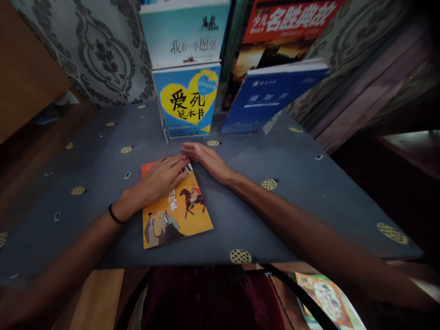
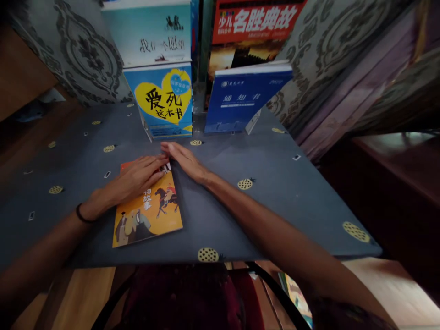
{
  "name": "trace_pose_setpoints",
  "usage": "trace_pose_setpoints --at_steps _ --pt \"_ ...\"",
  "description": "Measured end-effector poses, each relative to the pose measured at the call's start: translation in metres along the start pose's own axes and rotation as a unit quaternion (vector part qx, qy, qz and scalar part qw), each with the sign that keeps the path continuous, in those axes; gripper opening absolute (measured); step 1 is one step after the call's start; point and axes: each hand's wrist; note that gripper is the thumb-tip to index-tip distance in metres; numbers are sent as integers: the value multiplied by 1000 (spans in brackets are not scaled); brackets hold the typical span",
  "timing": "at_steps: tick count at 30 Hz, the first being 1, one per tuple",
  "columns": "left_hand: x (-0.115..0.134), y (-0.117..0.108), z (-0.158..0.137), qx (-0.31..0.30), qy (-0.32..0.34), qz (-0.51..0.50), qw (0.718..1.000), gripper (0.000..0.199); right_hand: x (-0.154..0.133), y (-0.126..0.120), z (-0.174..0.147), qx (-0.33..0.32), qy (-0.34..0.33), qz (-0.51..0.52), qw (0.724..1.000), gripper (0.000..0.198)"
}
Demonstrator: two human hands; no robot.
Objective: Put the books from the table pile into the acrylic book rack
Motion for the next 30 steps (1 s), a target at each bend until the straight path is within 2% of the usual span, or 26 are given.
trace_pose_setpoints --at_steps 4,8,15,19,23,27,30 --pt "5 5 -3 -14 -5 -7 1000 50 0 0 -1 -5 -12 -13 1000 64" --pt "10 7 -10 -31 34 -13 999 51 -3 0 -3 -6 -19 -44 999 65" --pt "15 6 -12 -17 39 2 999 52 -3 0 -3 -3 -28 -47 999 63" --pt "20 3 -18 -25 73 -21 997 49 -1 0 -4 7 -39 -46 998 63" --pt "25 7 -20 -5 89 -20 996 50 -2 1 -4 7 -50 -52 997 64" --pt "29 5 -23 -2 90 -29 996 49 -5 1 -5 3 -54 -94 994 65" --pt "33 1 -29 -25 122 -65 990 45 -6 1 -5 3 -63 -133 989 67"
Point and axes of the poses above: each hand's wrist, its own z-axis towards the middle knuckle, its own y-axis out of the palm, x = y × z, and after that the axes turned 2 degrees about z, right-handed
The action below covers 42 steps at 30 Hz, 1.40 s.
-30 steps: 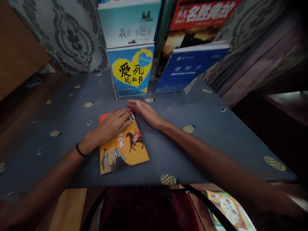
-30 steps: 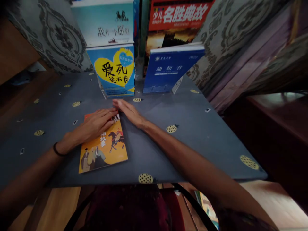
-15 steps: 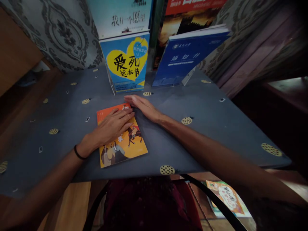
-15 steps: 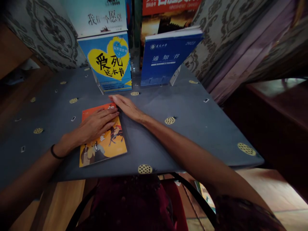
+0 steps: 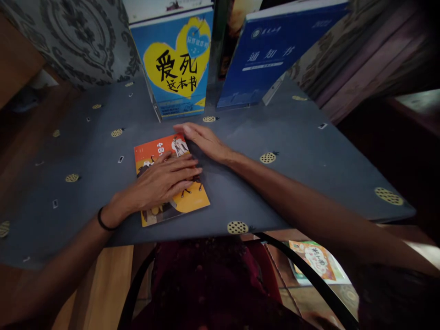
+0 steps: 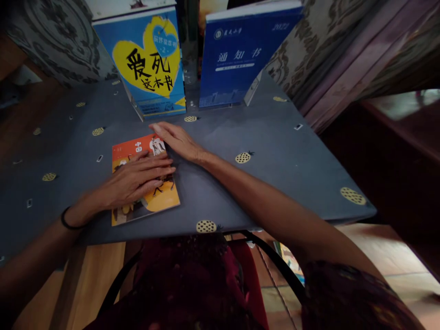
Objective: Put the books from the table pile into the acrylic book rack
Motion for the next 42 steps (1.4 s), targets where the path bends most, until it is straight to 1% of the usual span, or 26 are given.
trace_pose_setpoints --at_steps 3,8,14,18,22,26,28,30,32,34,35,36,37,39,40,42 --pt "3 -1 -4 -13 20 -18 1000 44 0 0 -1 -2 -6 -12 1000 67" --pt "8 2 -6 -6 24 -8 1000 45 0 0 -1 2 -6 -28 1000 67" --pt "25 -1 -14 -15 55 -11 998 37 1 2 -1 -6 -12 -50 999 67" --pt "31 0 -18 -10 54 5 998 33 0 3 -1 -4 -5 -62 998 68" --pt "39 3 -23 -20 60 8 998 35 -2 4 -2 -3 -8 -80 997 69" --pt "48 7 -28 -12 45 8 999 36 0 5 -2 -8 -21 -111 994 71" --pt "48 6 -31 3 44 -25 999 35 -1 5 -4 -1 -31 -125 992 69" --pt "44 3 -37 41 27 -87 995 37 -7 6 -11 20 -47 -147 988 66" --pt "35 0 -48 109 -29 -138 984 39 -21 12 -25 53 -71 -188 978 61" --pt "23 -1 -64 174 -100 -141 969 39 -39 25 -46 62 -109 -238 963 53" --pt "18 0 -73 189 -129 -127 965 38 -49 33 -57 43 -128 -254 958 48" --pt "13 3 -81 190 -149 -112 964 38 -58 44 -70 10 -146 -256 956 44" --pt "10 6 -89 182 -160 -98 965 39 -65 55 -81 -40 -170 -253 951 40" --pt "5 12 -100 158 -163 -84 970 42 -75 80 -102 -151 -214 -251 932 35" --pt "4 15 -103 150 -160 -82 972 43 -77 92 -109 -198 -211 -258 922 37" --pt "4 19 -106 142 -158 -80 974 44 -78 109 -119 -249 -187 -285 907 53"
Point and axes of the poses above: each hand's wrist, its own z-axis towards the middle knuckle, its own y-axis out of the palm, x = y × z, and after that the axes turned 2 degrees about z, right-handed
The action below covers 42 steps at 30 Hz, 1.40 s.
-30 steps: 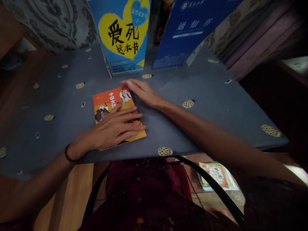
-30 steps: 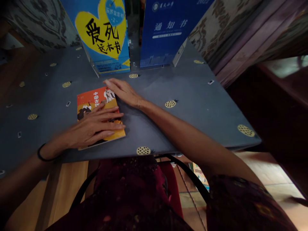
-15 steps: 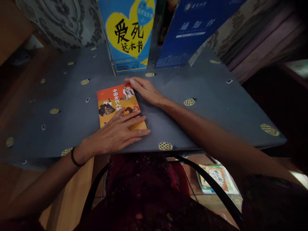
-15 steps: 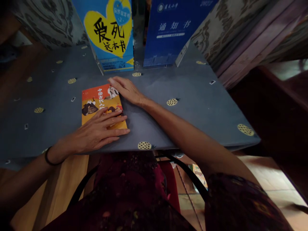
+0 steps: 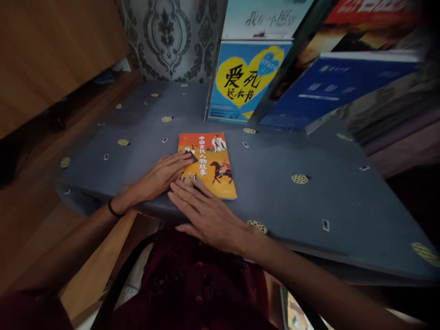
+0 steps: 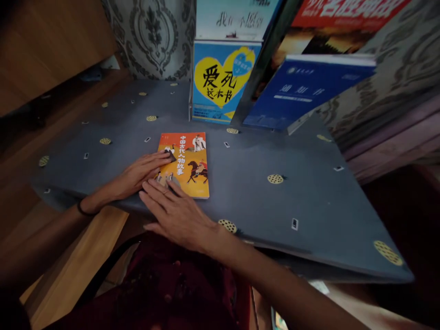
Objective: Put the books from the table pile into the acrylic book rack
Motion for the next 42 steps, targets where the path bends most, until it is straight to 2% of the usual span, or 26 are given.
trace_pose_setpoints --at_steps 3,9,11,16,18,21,23,24,26,29,30,31,33,35,38,42 --pt "0 3 0 -2 -16 8 1000 43 -5 8 0 -35 27 -22 999 70" --pt "2 6 -2 -1 -23 13 1000 43 -2 -10 -28 -25 52 -47 997 72" --pt "3 8 -3 13 -50 15 999 43 7 -16 -42 -7 79 -66 995 71" --pt "6 13 0 58 -188 -16 980 55 42 -29 -53 62 195 -55 977 61" --pt "8 13 6 71 -196 -62 976 56 55 -31 -45 73 234 -30 969 60" --pt "12 12 16 119 -180 -154 964 55 71 -26 -29 104 245 -12 964 62" --pt "14 11 24 161 -196 -244 936 54 77 -17 -22 137 239 -14 961 62" --pt "14 11 27 184 -217 -300 911 53 79 -14 -20 149 237 -13 960 63" --pt "15 13 33 242 -275 -419 831 50 79 -9 -20 161 234 -3 959 62" --pt "17 15 44 311 -361 -557 680 39 76 -9 -23 172 231 18 958 64" --pt "19 15 48 312 -377 -589 643 33 74 -10 -24 175 233 23 956 65" --pt "21 15 52 301 -386 -615 618 26 72 -12 -24 176 237 28 955 65" --pt "27 13 59 264 -390 -650 597 11 69 -15 -24 176 254 43 950 67" --pt "33 11 65 236 -385 -667 592 3 68 -16 -22 181 276 57 942 69" --pt "43 9 72 227 -375 -676 593 4 72 -14 -22 229 308 67 921 73" --pt "55 6 84 237 -364 -679 592 8 84 -19 -21 325 336 122 875 72"
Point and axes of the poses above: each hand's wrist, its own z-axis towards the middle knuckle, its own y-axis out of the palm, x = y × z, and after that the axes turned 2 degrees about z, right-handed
